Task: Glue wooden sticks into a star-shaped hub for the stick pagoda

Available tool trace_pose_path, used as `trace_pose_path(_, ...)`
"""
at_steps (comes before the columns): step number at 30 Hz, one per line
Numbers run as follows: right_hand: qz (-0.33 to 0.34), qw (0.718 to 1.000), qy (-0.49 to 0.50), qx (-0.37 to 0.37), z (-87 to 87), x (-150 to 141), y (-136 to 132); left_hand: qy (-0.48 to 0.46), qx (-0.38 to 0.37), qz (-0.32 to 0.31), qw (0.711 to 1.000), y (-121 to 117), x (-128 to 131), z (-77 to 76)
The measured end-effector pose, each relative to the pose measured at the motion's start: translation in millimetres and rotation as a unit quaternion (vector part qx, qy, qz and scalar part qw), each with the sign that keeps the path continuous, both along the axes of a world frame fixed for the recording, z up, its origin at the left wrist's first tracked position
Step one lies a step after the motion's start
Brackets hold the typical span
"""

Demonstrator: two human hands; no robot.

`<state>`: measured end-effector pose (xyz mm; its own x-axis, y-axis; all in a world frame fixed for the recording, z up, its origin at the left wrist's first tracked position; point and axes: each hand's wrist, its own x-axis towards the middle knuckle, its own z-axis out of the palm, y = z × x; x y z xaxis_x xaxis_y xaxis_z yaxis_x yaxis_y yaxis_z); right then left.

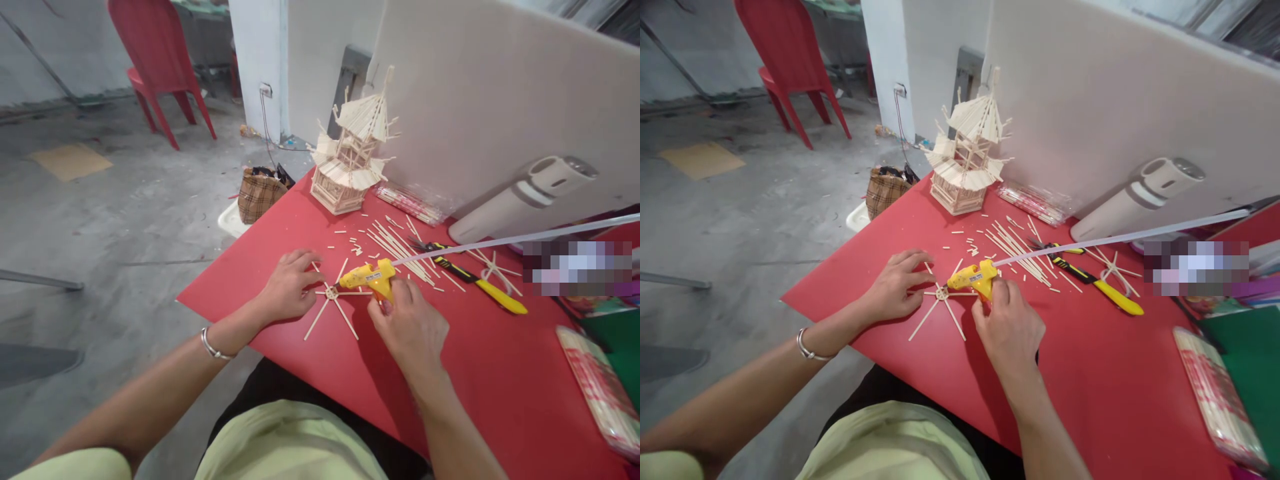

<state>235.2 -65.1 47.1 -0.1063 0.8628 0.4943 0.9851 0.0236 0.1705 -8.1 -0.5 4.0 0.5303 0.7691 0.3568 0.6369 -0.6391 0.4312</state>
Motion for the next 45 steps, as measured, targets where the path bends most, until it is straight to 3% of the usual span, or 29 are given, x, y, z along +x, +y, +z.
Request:
trace_pose_path(9, -0.001, 1.000, 0.006, -0.002, 0.5, 2.3, 1.0, 0.066, -0.009, -0.042, 0.997, 0.4, -0.6, 1.4)
trace_pose_path(21, 0.008, 1.000, 0.002, -0.024, -0.6, 4.3, 1.5, 0.073, -0.004, -0.056, 0.996, 3.0, -0.4, -4.4)
trace_pose_path(45, 0.009, 1.000, -0.022, -0.009, -2.5, 2.6, 2.4, 0.062, -0.023, -0.054, 0.996, 2.6, 0.6, -1.2)
